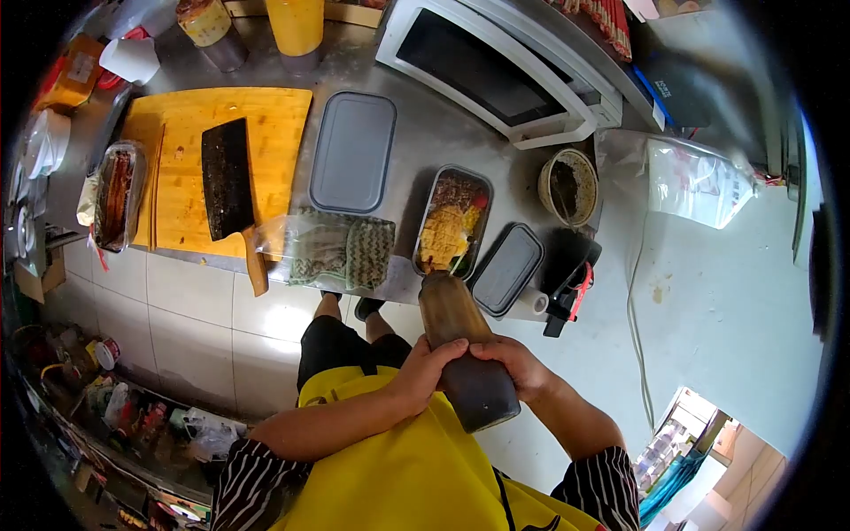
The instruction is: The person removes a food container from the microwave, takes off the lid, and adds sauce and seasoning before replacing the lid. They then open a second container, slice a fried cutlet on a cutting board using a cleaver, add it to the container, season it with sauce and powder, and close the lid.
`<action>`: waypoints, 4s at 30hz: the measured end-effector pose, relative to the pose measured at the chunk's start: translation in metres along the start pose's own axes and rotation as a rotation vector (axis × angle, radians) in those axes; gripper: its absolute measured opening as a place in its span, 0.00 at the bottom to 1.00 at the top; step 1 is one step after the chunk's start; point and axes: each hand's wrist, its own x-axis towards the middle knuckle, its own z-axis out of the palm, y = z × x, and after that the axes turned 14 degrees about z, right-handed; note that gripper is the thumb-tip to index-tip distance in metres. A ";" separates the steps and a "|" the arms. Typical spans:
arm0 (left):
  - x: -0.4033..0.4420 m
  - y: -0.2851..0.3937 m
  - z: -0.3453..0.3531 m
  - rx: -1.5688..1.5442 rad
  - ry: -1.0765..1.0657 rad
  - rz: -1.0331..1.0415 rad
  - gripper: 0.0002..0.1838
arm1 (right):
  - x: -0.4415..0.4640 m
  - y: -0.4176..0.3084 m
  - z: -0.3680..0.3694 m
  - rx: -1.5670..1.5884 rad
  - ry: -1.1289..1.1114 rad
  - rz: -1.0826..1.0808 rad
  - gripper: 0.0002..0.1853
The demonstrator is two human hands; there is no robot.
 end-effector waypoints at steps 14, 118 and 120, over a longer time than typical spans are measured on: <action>-0.001 0.005 0.008 0.202 0.056 -0.061 0.49 | 0.007 -0.004 0.002 -0.050 -0.071 0.071 0.31; 0.006 -0.024 0.010 0.117 0.081 0.141 0.29 | 0.004 0.010 -0.020 0.079 -0.014 -0.077 0.22; 0.009 -0.030 0.011 0.128 0.056 0.119 0.30 | 0.000 0.014 -0.023 0.095 -0.004 -0.084 0.22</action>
